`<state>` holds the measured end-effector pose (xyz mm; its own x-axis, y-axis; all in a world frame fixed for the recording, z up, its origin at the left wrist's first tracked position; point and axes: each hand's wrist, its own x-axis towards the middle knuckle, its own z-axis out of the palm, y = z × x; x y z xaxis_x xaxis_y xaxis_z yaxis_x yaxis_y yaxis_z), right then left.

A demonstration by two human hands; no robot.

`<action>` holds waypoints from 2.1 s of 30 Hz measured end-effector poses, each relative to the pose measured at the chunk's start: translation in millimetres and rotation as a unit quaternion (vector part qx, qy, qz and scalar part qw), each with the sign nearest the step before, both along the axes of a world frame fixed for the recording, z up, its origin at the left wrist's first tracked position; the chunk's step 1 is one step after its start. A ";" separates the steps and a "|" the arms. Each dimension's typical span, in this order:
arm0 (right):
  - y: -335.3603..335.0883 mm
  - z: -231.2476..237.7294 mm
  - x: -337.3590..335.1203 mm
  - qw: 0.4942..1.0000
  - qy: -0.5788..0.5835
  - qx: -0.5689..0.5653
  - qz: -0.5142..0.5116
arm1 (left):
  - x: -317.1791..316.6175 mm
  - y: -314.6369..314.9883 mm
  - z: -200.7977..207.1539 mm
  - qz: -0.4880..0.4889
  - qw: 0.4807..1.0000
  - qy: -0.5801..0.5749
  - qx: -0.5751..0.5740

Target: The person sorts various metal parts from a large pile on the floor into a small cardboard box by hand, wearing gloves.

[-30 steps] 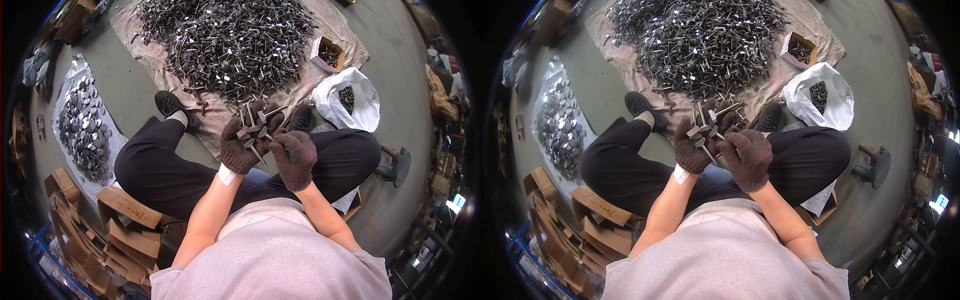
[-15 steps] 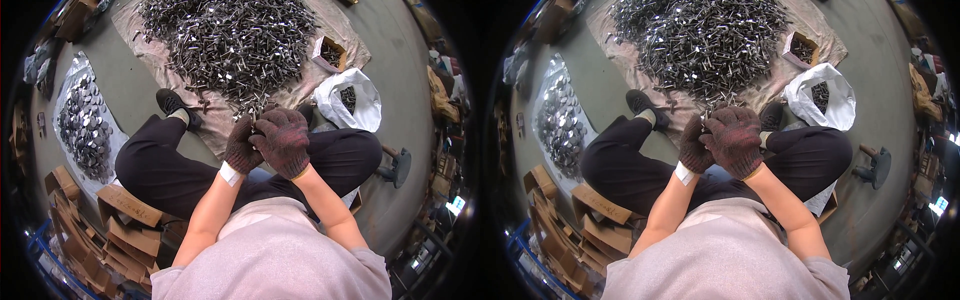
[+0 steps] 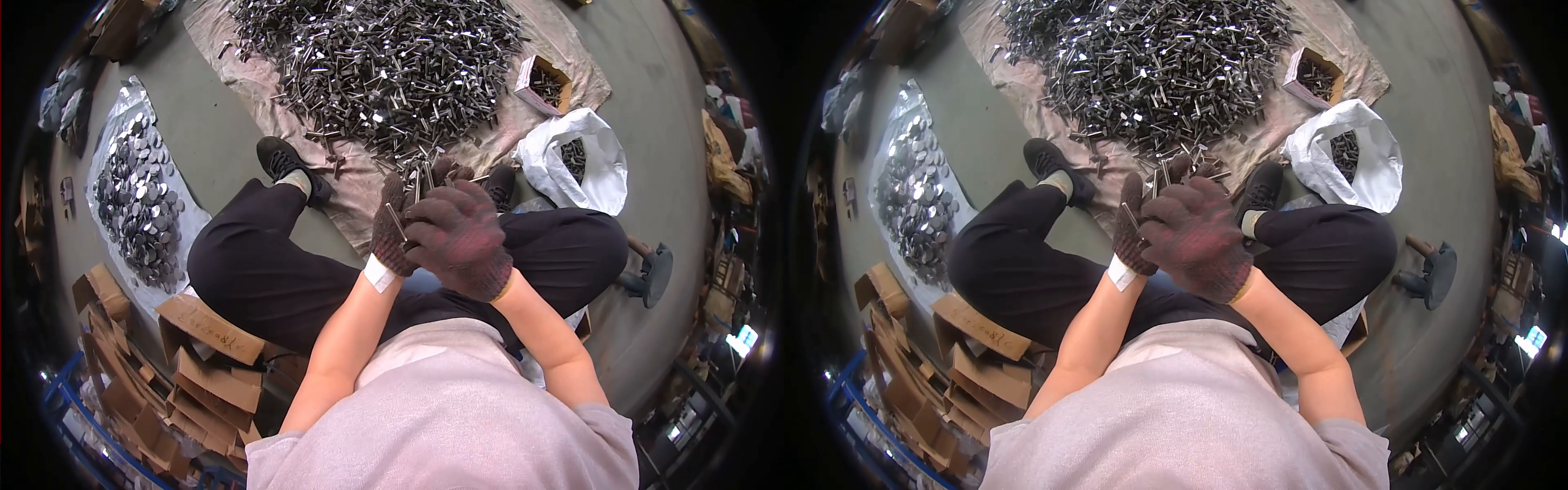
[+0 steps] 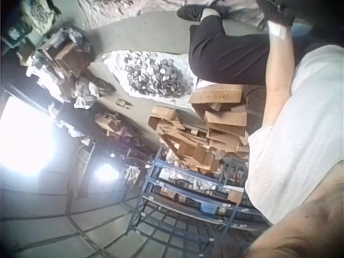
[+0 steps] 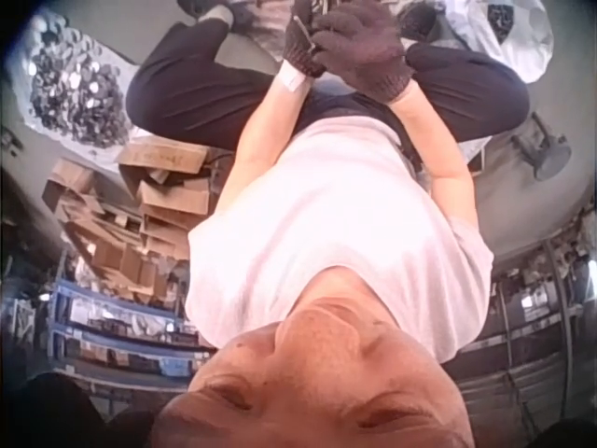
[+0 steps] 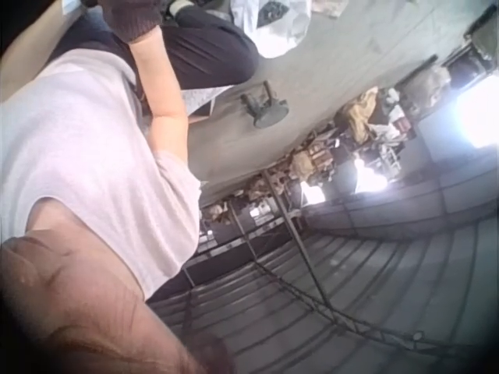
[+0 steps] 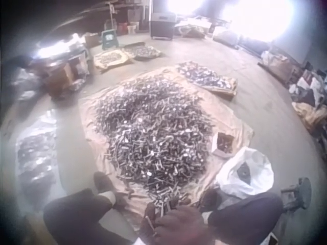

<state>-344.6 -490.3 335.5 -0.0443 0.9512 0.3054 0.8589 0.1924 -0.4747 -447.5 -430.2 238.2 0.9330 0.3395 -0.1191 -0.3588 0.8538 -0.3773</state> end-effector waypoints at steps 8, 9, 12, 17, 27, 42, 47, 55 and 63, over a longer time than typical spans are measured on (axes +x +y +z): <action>-13.8 -11.3 28.0 0.974 0.061 0.058 -0.210 | 4.6 5.0 0.5 0.032 0.999 0.028 0.003; -13.0 -12.2 25.9 0.977 0.056 0.064 -0.195 | 4.6 4.6 -3.1 0.034 0.999 0.024 0.004; -11.4 -16.1 23.7 0.977 0.060 0.071 -0.192 | 5.6 1.7 -4.3 0.045 0.997 0.069 0.001; -19.3 -27.7 28.8 0.949 0.112 0.037 -0.291 | 8.8 0.8 -3.0 0.035 0.996 0.084 0.018; 4.5 -35.7 20.0 0.941 -0.032 -0.002 -0.336 | 8.0 1.9 -9.5 0.026 0.994 0.100 0.044; 30.0 -136.9 11.1 0.053 0.994 0.040 0.087 | 41.4 18.6 13.3 0.114 0.231 0.537 0.803; 32.7 -122.4 9.0 0.155 0.986 0.052 0.026 | -11.5 30.7 32.1 0.141 0.599 0.618 0.489; 20.2 -122.7 17.3 0.160 0.985 0.032 -0.054 | -41.6 23.2 -17.0 -0.095 0.806 0.570 0.129; 18.7 -136.4 22.9 0.162 0.984 0.039 -0.069 | -37.9 3.9 -27.6 -0.177 0.808 0.534 0.174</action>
<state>-321.7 -471.6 199.1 0.2316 0.8917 -0.3888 -0.9410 0.3068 0.1431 -485.4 -426.3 210.6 0.4077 0.2592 -0.8755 -0.0306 0.9622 0.2706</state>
